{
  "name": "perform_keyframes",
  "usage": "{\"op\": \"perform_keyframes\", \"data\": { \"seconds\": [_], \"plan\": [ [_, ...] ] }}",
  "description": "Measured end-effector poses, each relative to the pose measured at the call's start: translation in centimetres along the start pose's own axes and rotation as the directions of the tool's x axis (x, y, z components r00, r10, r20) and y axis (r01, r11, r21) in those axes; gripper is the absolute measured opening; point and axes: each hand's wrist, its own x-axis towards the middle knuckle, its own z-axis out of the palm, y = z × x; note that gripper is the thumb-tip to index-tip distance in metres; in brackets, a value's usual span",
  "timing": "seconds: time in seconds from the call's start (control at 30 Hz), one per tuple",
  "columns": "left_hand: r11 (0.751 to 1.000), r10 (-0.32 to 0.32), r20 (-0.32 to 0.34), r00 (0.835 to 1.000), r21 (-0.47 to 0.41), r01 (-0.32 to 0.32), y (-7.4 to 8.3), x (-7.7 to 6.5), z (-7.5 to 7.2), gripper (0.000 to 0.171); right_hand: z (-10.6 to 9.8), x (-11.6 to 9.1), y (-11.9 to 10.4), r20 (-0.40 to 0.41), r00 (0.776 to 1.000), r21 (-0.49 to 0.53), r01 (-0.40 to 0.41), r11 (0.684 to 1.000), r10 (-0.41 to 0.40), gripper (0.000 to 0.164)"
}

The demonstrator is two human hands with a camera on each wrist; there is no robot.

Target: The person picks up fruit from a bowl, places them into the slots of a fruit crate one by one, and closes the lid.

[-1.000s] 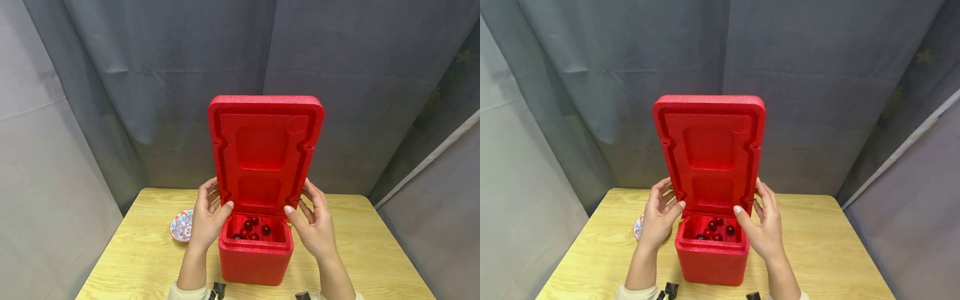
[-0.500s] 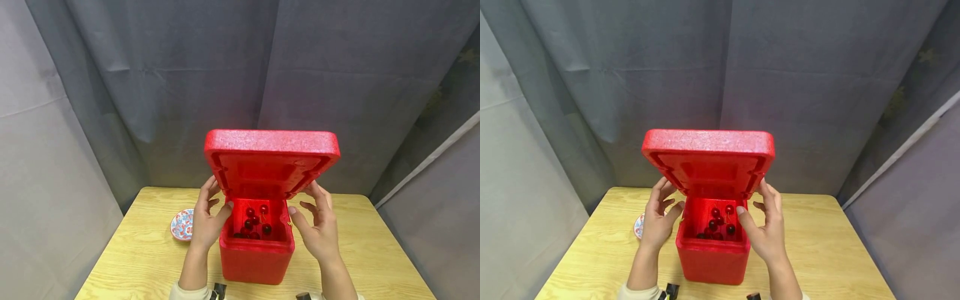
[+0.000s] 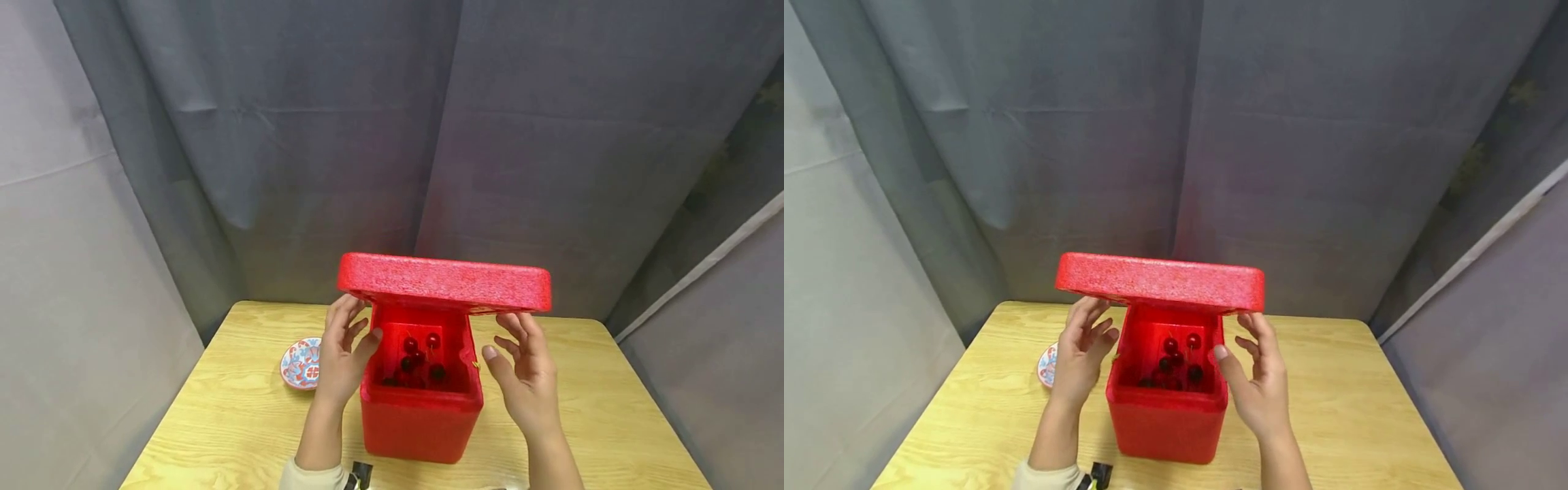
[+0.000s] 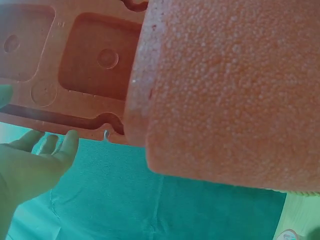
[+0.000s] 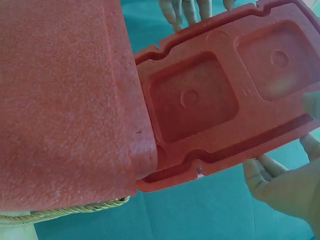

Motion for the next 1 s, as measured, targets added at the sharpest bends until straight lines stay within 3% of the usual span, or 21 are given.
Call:
{"op": "perform_keyframes", "data": {
  "seconds": [0.13,0.23,0.37,0.47,0.63,0.83,1.0],
  "plan": [
    [1.0,-0.016,0.018,1.0,-0.013,0.017,-0.2,-0.11,-0.06,0.053,-0.09,-0.08,-0.32,-0.036,0.999,0.042,-0.007,0.999,0.009,0.054],
    [0.999,-0.02,0.011,1.0,-0.039,0.021,-0.31,-0.26,-0.05,0.054,-0.02,-0.03,-0.35,-0.044,0.999,0.125,0.036,0.991,-0.03,0.046],
    [0.995,-0.003,-0.012,1.0,-0.098,0.002,-0.4,-0.58,-0.16,0.047,0.04,-0.09,-0.14,-0.039,0.997,0.235,0.072,0.969,-0.065,0.041],
    [0.989,-0.002,-0.01,1.0,-0.151,0.001,-0.38,-0.73,-0.27,0.042,-0.09,-0.18,-0.05,-0.05,0.997,0.252,0.069,0.965,-0.058,0.039],
    [0.985,-0.019,0.006,1.0,-0.174,0.02,-0.17,-0.55,-0.42,0.038,-0.41,-0.19,0.02,-0.079,0.997,0.281,0.045,0.959,-0.023,0.037],
    [0.99,-0.03,0.005,1.0,-0.136,0.031,-0.02,-0.51,-0.54,0.035,-0.76,-0.62,0.04,-0.113,0.988,0.264,-0.076,0.962,0.109,0.033],
    [0.99,-0.008,0.009,1.0,-0.139,0.009,-0.04,-0.36,-0.59,0.032,-0.94,-0.69,0.56,-0.103,0.989,0.305,-0.074,0.95,0.11,0.032]
  ]
}}
